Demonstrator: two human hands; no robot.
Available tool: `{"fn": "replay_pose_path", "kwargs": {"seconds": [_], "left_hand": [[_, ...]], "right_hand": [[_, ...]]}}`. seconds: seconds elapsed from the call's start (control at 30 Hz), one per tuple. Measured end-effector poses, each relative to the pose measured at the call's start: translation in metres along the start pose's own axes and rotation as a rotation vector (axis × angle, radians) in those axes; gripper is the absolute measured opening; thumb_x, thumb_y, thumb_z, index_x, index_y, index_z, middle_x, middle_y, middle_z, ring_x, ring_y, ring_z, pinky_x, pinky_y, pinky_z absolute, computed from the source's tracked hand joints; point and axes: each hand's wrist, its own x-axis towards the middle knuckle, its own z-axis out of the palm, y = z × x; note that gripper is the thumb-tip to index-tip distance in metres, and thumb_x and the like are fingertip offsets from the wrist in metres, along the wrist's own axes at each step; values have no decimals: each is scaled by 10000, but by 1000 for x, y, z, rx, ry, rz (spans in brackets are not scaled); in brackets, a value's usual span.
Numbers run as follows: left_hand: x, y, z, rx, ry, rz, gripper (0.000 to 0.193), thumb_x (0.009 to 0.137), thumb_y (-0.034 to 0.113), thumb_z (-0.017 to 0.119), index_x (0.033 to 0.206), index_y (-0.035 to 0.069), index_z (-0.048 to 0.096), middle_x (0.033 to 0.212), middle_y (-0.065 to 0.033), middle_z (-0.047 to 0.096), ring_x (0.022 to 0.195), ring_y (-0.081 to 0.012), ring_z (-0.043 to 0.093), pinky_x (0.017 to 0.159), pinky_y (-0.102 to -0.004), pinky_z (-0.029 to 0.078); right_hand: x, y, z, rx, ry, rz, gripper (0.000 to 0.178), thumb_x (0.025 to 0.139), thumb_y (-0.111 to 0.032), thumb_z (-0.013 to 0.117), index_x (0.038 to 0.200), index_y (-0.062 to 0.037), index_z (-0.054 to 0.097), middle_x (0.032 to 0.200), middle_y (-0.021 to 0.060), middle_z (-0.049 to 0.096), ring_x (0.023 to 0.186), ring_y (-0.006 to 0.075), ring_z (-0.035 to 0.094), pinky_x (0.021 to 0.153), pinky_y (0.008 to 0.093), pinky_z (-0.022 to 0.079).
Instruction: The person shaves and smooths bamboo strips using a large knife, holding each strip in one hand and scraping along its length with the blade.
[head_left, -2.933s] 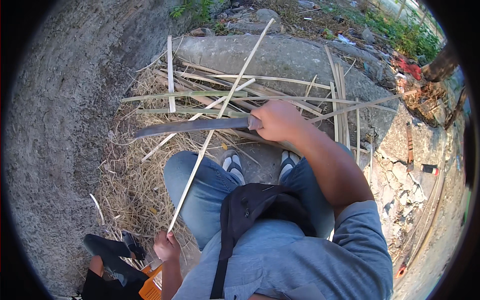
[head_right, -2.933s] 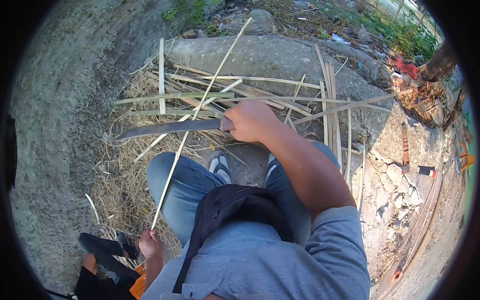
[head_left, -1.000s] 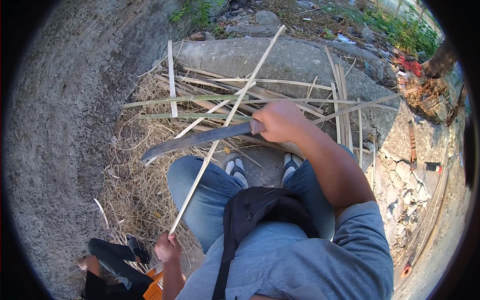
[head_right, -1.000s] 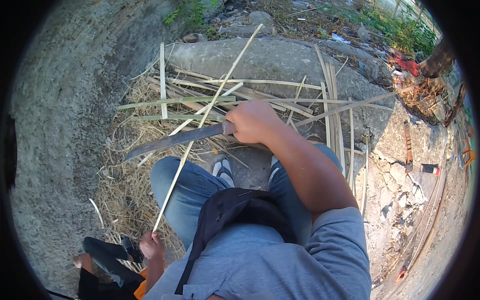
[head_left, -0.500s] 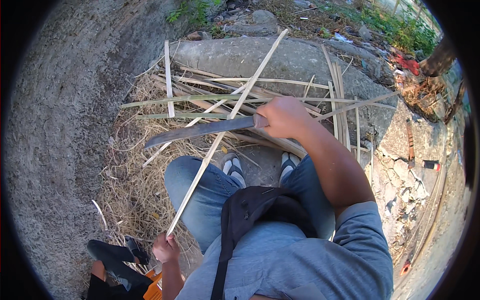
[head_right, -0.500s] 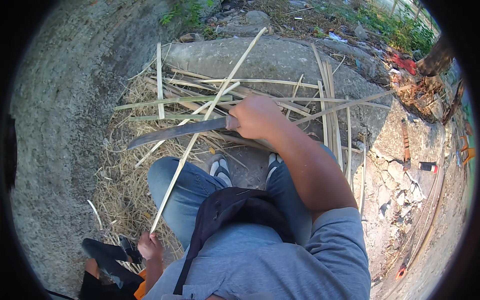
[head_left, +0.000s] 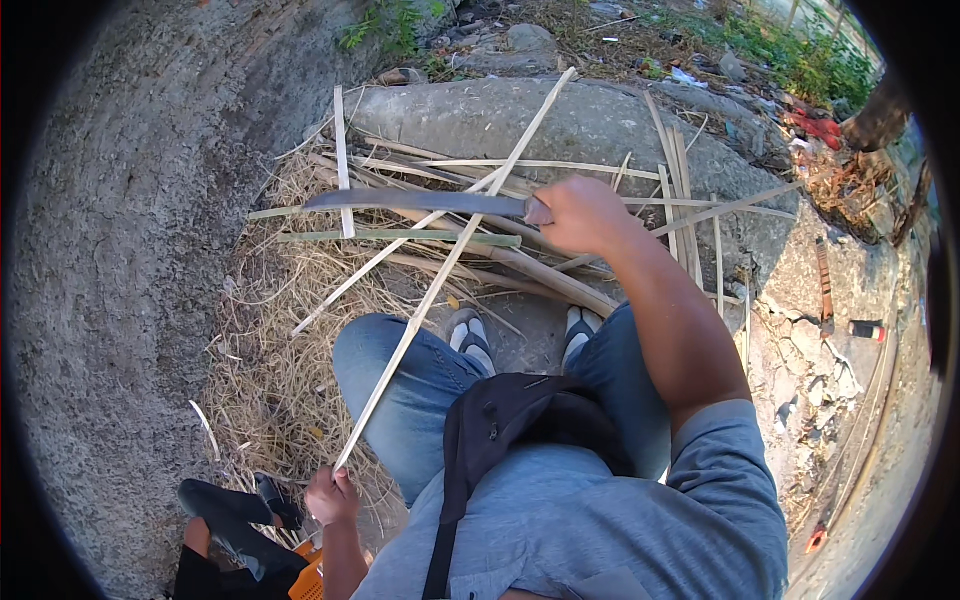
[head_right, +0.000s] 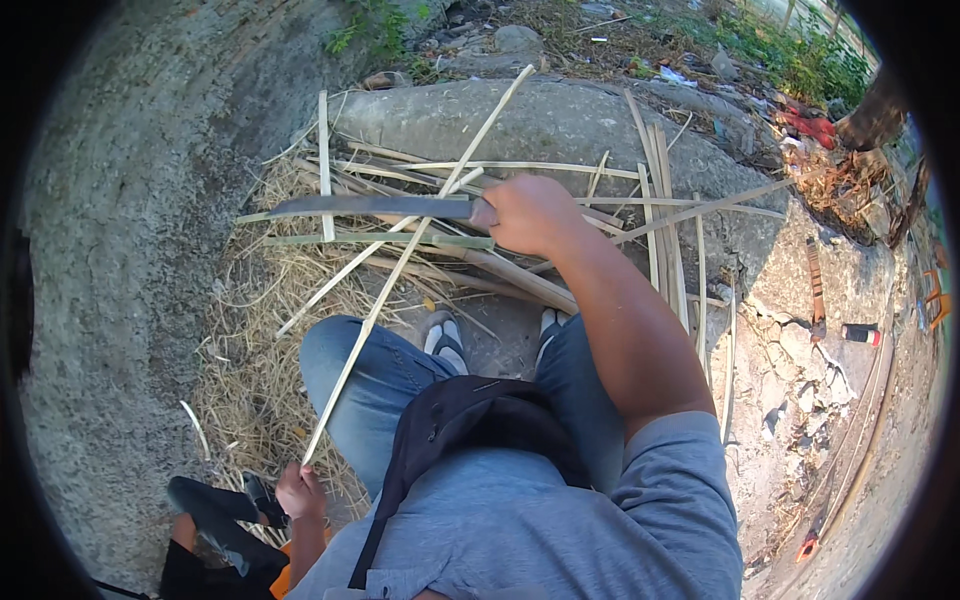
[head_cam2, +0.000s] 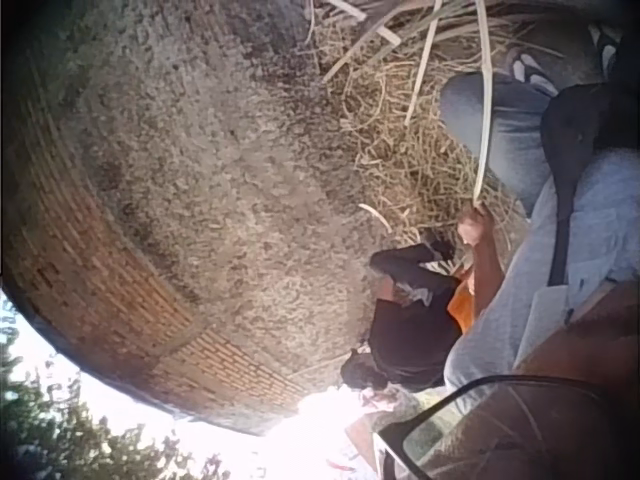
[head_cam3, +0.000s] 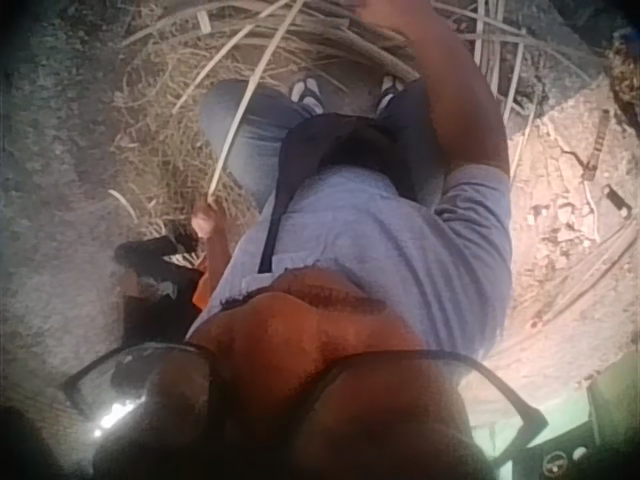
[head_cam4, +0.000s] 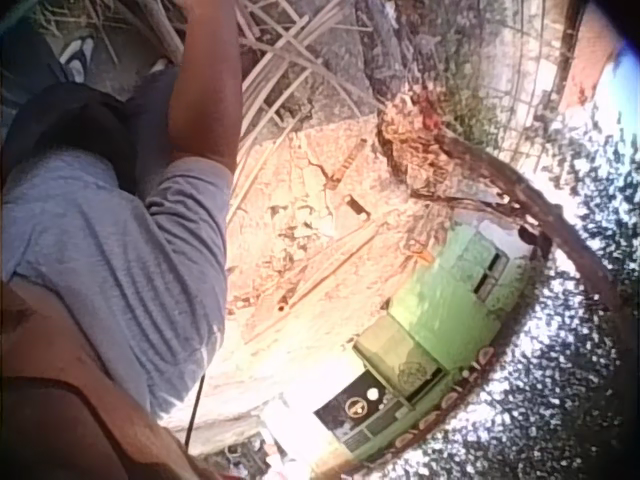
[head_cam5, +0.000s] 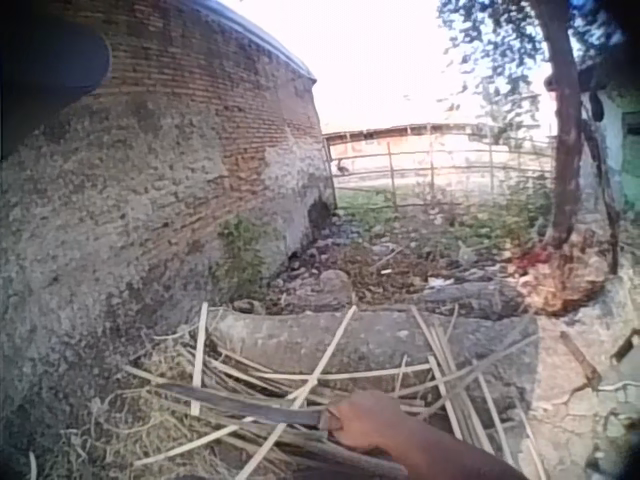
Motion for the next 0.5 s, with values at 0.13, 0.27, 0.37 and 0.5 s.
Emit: {"fn": "replay_pose_path", "kwargs": {"seconds": [0.13, 0.27, 0.37, 0.5], "left_hand": [[7, 3, 1, -9, -17, -29, 356, 974, 365, 546, 772, 71, 543, 662, -187, 565, 606, -457, 575, 541, -549, 446], [4, -7, 11, -11, -3, 2, 346, 975, 350, 538, 771, 71, 541, 671, -189, 566, 626, -454, 578, 563, -551, 450], [4, -10, 12, -39, -26, -11, 339, 973, 335, 534, 763, 69, 540, 674, -188, 565, 629, -451, 576, 571, -553, 448], [1, -6, 9, -45, -26, -17, 346, 975, 331, 529, 754, 65, 538, 673, -188, 564, 621, -450, 571, 568, -551, 445]], "right_hand": [[-7, -15, 4, -62, -74, -187, 175, 777, -244, 705, 904, -127, 732, 897, 171, 726, 881, 394, 701, 771, 506, 555], [3, 10, -2, 19, -82, -88, 189, 791, -238, 697, 922, -107, 732, 915, 177, 729, 890, 404, 696, 782, 516, 546], [20, 41, 2, 141, 95, 129, 223, 813, -237, 680, 965, -83, 735, 950, 197, 729, 922, 417, 689, 806, 518, 535], [20, 47, 3, 303, 192, 233, 264, 838, -231, 650, 1028, -69, 738, 983, 234, 719, 961, 431, 681, 834, 499, 530]]}}
